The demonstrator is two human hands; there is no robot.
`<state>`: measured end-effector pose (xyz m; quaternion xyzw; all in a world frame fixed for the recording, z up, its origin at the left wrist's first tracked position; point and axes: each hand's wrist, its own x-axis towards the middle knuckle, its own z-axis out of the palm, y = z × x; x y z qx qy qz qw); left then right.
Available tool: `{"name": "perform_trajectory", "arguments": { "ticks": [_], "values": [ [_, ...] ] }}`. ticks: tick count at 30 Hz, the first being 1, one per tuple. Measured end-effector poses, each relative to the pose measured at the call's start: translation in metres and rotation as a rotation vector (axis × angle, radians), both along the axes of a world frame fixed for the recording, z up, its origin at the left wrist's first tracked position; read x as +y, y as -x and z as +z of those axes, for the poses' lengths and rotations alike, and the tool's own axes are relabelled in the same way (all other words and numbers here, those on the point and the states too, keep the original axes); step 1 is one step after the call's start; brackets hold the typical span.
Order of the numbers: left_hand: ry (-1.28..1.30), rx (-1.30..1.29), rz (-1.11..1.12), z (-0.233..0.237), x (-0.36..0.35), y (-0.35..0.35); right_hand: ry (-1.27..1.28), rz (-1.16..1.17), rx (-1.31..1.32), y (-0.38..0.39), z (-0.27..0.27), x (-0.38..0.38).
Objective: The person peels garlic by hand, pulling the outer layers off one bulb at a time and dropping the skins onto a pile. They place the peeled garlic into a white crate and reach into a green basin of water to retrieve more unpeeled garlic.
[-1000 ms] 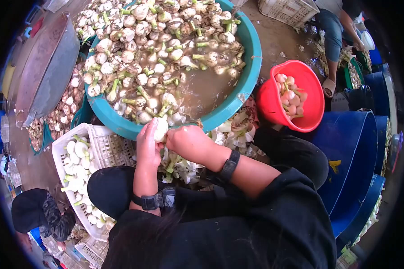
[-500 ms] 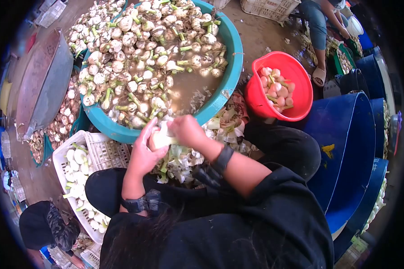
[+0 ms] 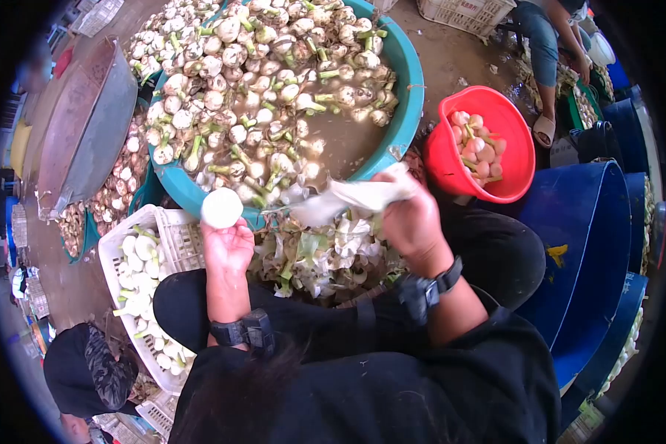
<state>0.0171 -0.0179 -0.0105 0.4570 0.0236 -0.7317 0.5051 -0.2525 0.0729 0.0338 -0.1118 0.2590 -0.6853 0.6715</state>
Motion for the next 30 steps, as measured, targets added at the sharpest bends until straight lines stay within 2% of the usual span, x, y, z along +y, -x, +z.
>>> {"name": "perform_trajectory", "arguments": {
  "ticks": [1, 2, 3, 4, 5, 6, 7, 8, 9, 10, 11, 12, 13, 14, 15, 16, 17, 18, 19, 20, 21, 22, 23, 25, 26, 27, 28, 29, 30],
  "values": [
    [0.004, 0.023, 0.011, 0.003, 0.000, 0.000, -0.005, -0.070, -0.160, 0.011, -0.020, 0.000],
    [0.099, 0.046, 0.094, 0.009, -0.005, -0.004, -0.068, 0.158, 0.383, 0.013, -0.022, -0.005],
    [0.100, -0.064, 0.176, 0.021, -0.005, -0.014, -0.136, 0.384, 0.929, 0.015, -0.023, -0.008],
    [0.173, -0.180, 0.310, 0.036, -0.011, -0.022, -0.049, 0.651, 1.186, 0.002, -0.026, -0.014],
    [0.408, -0.321, 0.299, 0.046, -0.008, -0.046, 0.100, 0.802, 1.804, -0.010, -0.016, -0.018],
    [0.411, -0.547, 0.381, 0.065, -0.006, -0.070, 0.047, 0.719, 2.012, -0.019, -0.022, -0.031],
    [0.511, -0.776, 0.383, 0.070, 0.002, -0.112, -0.065, 0.565, 1.934, -0.025, -0.033, -0.053],
    [0.354, -1.154, 0.416, 0.110, 0.012, -0.112, -0.161, 0.412, 1.850, -0.027, -0.047, -0.081],
    [0.294, -1.451, 0.347, 0.121, 0.024, -0.140, -0.102, 0.179, 1.803, -0.028, -0.067, -0.106],
    [0.383, -1.841, 0.268, 0.111, 0.033, -0.182, -0.131, 0.162, 1.914, -0.027, -0.089, -0.131],
    [0.136, -2.595, 0.161, 0.134, 0.040, -0.158, -0.211, 0.252, 2.022, -0.030, -0.119, -0.155],
    [0.296, -2.333, 0.253, 0.130, 0.040, -0.162, -0.290, 0.346, 2.128, -0.035, -0.146, -0.172],
    [0.436, -2.057, 0.332, 0.120, 0.041, -0.167, -0.373, 0.504, 2.059, -0.039, -0.163, -0.180],
    [0.550, -1.873, 0.342, 0.116, 0.034, -0.150, -0.351, 0.618, 2.110, -0.039, -0.164, -0.183],
    [0.563, -1.849, 0.286, 0.110, 0.030, -0.128, -0.328, 0.742, 2.157, -0.043, -0.165, -0.182],
    [0.823, -1.764, 0.177, 0.090, 0.025, -0.111, -0.327, 0.751, 2.148, -0.052, -0.164, -0.178],
    [0.740, -1.482, 0.157, 0.066, 0.015, -0.081, -0.355, 0.561, 1.929, -0.059, -0.155, -0.175],
    [0.488, -0.860, 0.043, 0.062, 0.008, -0.041, -0.372, 0.382, 1.709, -0.066, -0.141, -0.171],
    [0.576, -1.027, -0.421, 0.026, 0.010, -0.025, -0.231, 0.197, 1.119, -0.078, -0.115, -0.153],
    [0.079, -0.508, -0.266, 0.036, 0.002, 0.019, -0.284, 0.222, 0.669, -0.088, -0.065, -0.134],
    [0.013, -0.468, -0.350, 0.030, 0.005, 0.046, -0.265, 0.165, 0.646, -0.097, -0.053, -0.119],
    [0.053, -0.283, -0.408, 0.027, 0.007, 0.059, -0.221, 0.060, 0.848, -0.105, -0.046, -0.105],
    [0.151, -0.187, -0.305, 0.014, 0.007, 0.067, 0.038, -0.320, 1.373, -0.114, -0.050, -0.100],
    [0.135, -0.465, -0.382, 0.012, 0.004, 0.063, 0.455, -0.051, 1.898, -0.087, -0.032, -0.079],
    [0.173, -0.594, -0.402, 0.019, 0.003, 0.060, 0.442, -0.051, 1.900, -0.080, -0.028, -0.071],
    [0.212, -0.724, -0.418, 0.026, 0.003, 0.056, 0.558, 0.095, 1.963, -0.075, -0.024, -0.064],
    [0.268, -0.728, -0.481, 0.022, 0.003, 0.048, 0.679, 0.248, 2.014, -0.073, -0.023, -0.058],
    [0.265, -0.728, -0.484, 0.020, 0.004, 0.045, 0.674, 0.250, 2.013, -0.074, -0.024, -0.053],
    [0.283, -0.726, -0.610, 0.019, 0.005, 0.043, 0.717, 0.326, 2.113, -0.076, -0.026, -0.049]
  ]
}}
